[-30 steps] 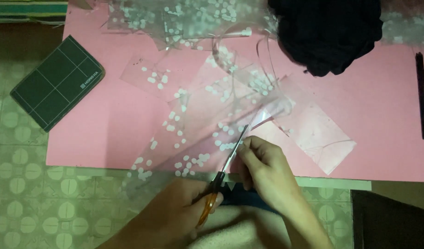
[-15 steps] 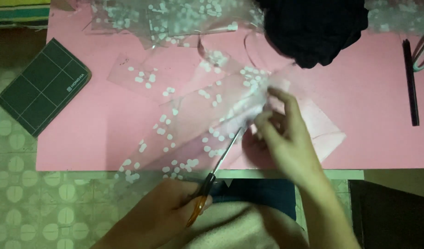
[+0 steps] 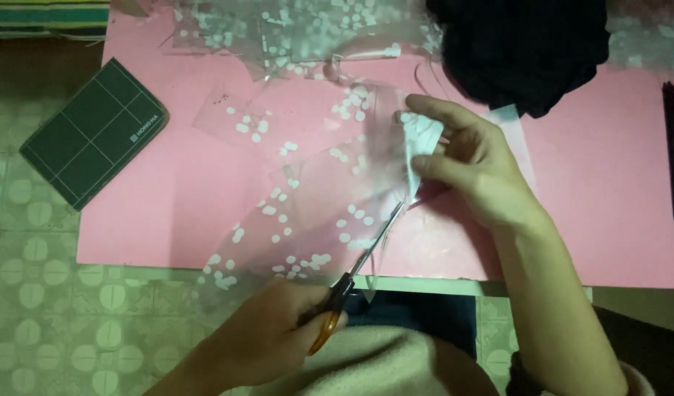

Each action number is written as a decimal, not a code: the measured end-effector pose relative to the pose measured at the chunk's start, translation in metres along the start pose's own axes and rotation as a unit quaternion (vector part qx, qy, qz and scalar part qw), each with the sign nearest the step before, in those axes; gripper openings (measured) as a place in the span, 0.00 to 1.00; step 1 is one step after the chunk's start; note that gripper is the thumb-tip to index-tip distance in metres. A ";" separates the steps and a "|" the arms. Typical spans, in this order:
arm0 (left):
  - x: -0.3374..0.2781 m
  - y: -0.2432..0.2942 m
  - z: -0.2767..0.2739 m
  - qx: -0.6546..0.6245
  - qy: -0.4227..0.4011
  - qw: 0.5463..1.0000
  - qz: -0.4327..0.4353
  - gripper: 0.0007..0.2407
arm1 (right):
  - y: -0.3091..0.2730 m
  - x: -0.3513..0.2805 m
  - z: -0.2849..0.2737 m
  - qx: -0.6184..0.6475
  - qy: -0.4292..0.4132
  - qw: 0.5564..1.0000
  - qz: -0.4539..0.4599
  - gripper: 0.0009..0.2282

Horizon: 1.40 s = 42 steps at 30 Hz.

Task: Measuring decorative film with a ruler and pencil, then cutting it with scissors.

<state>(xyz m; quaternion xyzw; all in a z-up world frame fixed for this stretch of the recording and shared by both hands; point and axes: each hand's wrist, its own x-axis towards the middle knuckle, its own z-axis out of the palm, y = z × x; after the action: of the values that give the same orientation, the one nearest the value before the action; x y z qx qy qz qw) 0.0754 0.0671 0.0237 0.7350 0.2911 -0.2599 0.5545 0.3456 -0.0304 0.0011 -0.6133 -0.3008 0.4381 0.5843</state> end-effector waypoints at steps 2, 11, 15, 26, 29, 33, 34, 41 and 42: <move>0.004 -0.004 0.003 -0.020 0.000 1.000 0.004 0.14 | 0.012 0.001 -0.005 0.003 -0.006 0.998 -0.067 0.34; 0.014 -0.013 0.011 0.008 0.002 1.000 0.026 0.16 | 0.019 -0.006 -0.009 0.037 -0.018 0.997 -0.072 0.36; 0.015 -0.021 0.015 -0.005 0.020 0.996 0.087 0.15 | 0.010 -0.003 -0.006 -0.025 0.033 0.997 -0.067 0.27; 0.016 -0.027 0.025 -0.026 0.016 0.999 0.022 0.16 | -0.020 -0.021 0.004 -0.191 0.093 0.977 -0.016 0.33; 0.013 -0.021 0.019 -0.052 0.003 0.998 0.045 0.16 | -0.007 -0.039 0.009 -0.156 0.119 0.980 -0.026 0.35; 0.009 -0.021 0.013 -0.145 -0.024 0.985 0.093 0.15 | 0.006 -0.038 0.012 -0.168 0.160 0.970 -0.073 0.30; 0.009 -0.020 0.013 -0.143 -0.022 0.987 0.062 0.15 | 0.003 -0.036 0.013 -0.154 0.165 0.973 -0.044 0.31; 0.009 -0.017 0.015 -0.121 0.004 0.992 0.042 0.14 | -0.046 0.020 0.014 -0.275 0.010 0.960 0.048 0.37; 0.008 -0.017 0.015 -0.119 0.009 0.992 0.045 0.14 | -0.053 0.035 0.020 -0.276 0.010 0.960 0.042 0.37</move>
<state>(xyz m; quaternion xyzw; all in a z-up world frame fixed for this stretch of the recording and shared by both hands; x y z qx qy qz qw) 0.0676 0.0574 0.0027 0.6784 0.2913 -0.1914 0.6467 0.3506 0.0170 0.0482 -0.7670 -0.3786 0.3560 0.3764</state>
